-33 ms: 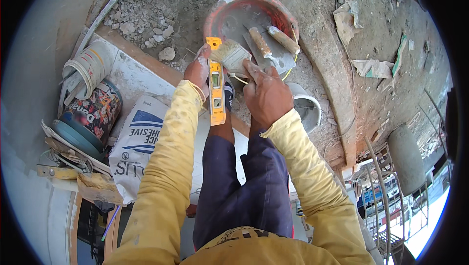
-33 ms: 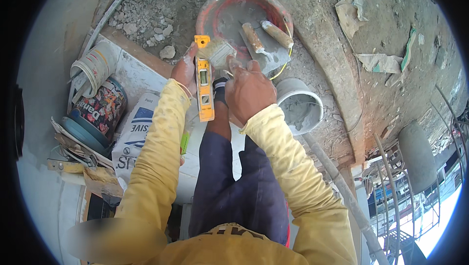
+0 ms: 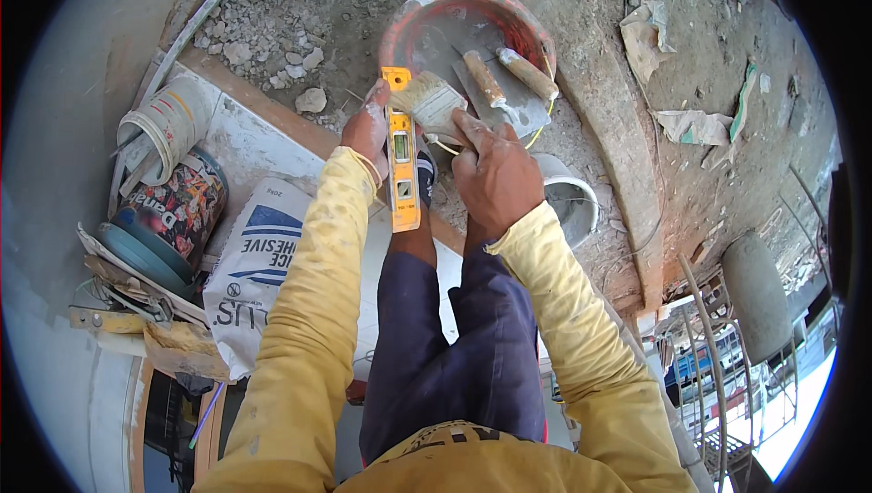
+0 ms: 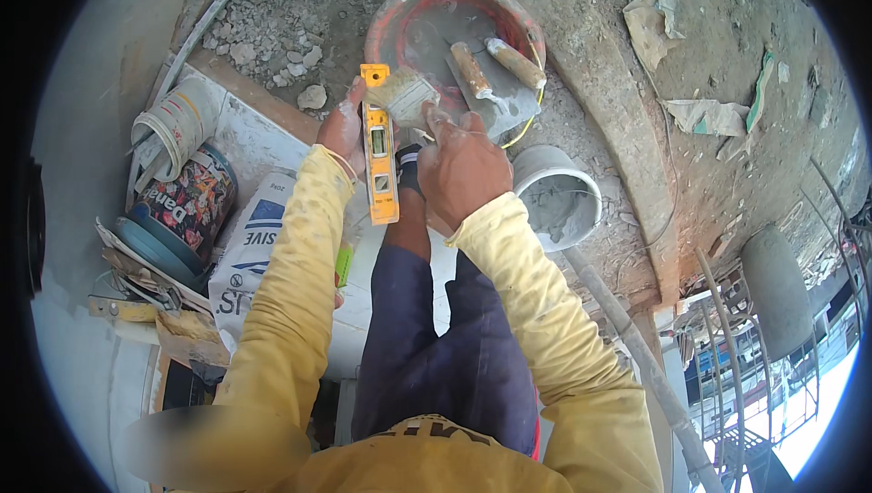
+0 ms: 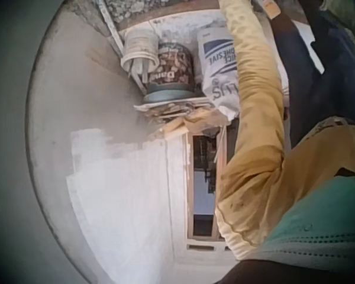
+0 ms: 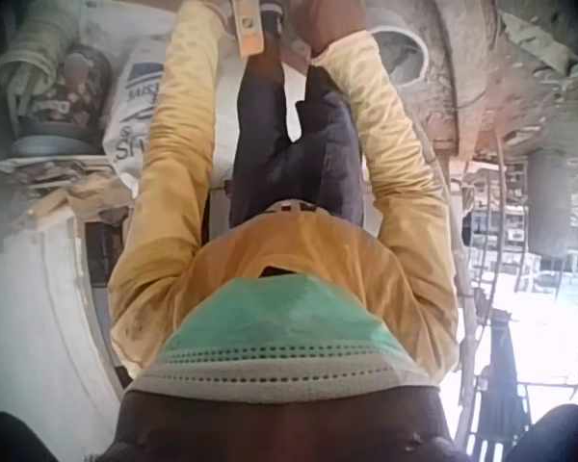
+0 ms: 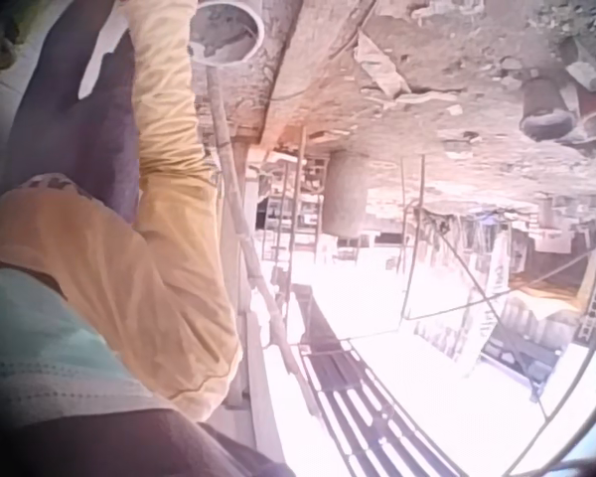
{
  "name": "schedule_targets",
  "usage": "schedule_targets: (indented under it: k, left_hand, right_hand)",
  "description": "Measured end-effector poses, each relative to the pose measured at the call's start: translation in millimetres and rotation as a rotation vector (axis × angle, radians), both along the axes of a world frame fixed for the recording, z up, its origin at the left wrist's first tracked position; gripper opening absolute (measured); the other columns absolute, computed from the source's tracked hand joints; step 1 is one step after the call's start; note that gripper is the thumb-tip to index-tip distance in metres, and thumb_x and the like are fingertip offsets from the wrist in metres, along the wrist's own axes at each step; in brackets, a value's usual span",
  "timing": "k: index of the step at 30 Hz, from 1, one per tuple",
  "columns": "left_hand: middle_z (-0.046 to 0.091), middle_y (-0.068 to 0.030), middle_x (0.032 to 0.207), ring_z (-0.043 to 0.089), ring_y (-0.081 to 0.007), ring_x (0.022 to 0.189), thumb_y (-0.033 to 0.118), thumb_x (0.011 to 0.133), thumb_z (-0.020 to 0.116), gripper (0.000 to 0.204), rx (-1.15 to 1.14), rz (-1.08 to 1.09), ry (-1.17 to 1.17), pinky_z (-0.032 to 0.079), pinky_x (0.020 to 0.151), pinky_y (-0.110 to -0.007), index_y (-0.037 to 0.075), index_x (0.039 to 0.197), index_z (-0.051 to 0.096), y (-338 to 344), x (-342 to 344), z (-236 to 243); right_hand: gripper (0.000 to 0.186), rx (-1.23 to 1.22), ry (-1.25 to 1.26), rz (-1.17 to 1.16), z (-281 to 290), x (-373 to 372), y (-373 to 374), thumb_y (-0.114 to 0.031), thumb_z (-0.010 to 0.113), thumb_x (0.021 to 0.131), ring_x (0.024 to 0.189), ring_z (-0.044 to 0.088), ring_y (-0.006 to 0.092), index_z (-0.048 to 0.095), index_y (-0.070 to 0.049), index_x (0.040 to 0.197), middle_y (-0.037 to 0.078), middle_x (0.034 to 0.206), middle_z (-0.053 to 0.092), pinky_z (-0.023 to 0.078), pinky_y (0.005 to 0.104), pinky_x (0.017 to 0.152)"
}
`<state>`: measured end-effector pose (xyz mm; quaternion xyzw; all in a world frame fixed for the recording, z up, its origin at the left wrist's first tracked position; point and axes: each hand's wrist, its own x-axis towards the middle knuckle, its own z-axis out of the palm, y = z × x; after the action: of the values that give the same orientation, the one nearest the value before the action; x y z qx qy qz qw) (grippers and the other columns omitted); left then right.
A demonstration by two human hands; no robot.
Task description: Smoothing a wall corner using a wooden block, spirit level, and trowel with mortar.
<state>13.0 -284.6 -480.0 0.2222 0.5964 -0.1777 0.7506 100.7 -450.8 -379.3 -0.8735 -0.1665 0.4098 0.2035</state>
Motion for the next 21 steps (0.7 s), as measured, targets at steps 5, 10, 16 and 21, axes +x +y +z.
schedule_targets:
  k: [5,10,16,21]
  left_hand:
    - [0.065,-0.0088,0.093,0.063,-0.0205,0.077,0.051,0.103,0.034,0.049,-0.133,-0.055,-0.095,0.053,0.063,-0.039,0.01,0.119,0.056,0,5,9]
    - [0.066,-0.0107,0.099,0.063,-0.0237,0.08,0.041,0.104,0.037,0.04,-0.121,0.076,-0.103,0.056,0.071,-0.042,0.01,0.122,0.055,-7,7,9]
    - [0.066,-0.01,0.097,0.063,-0.0211,0.08,0.041,0.102,0.045,0.038,-0.013,-0.006,-0.03,0.053,0.068,-0.039,0.008,0.116,0.058,12,-11,-6]
    - [0.065,-0.0087,0.093,0.062,-0.0196,0.083,0.045,0.099,0.052,0.042,-0.045,-0.044,0.046,0.053,0.068,-0.037,0.007,0.116,0.058,5,-19,2]
  right_hand:
    - [0.047,0.049,-0.044,-0.261,-10,13,5,-0.015,0.052,0.082,0.097,0.062,0.0444,0.062,-0.005,0.127,0.028,0.109,0.064,0.049,0.0459,0.089]
    - [0.043,0.176,0.087,-0.039,-14,-1,-4,-0.013,0.053,0.083,0.098,0.062,0.0441,0.063,0.0,0.122,0.032,0.106,0.063,0.049,0.0447,0.088]
    - [0.041,0.193,0.622,0.308,54,-14,-47,-0.013,0.056,0.081,0.092,0.065,0.0416,0.066,-0.003,0.12,0.029,0.098,0.065,0.052,0.0433,0.083]
    - [0.039,0.19,0.456,0.393,26,11,-44,-0.016,0.057,0.082,0.093,0.065,0.04,0.068,-0.008,0.118,0.023,0.104,0.068,0.052,0.0424,0.084]
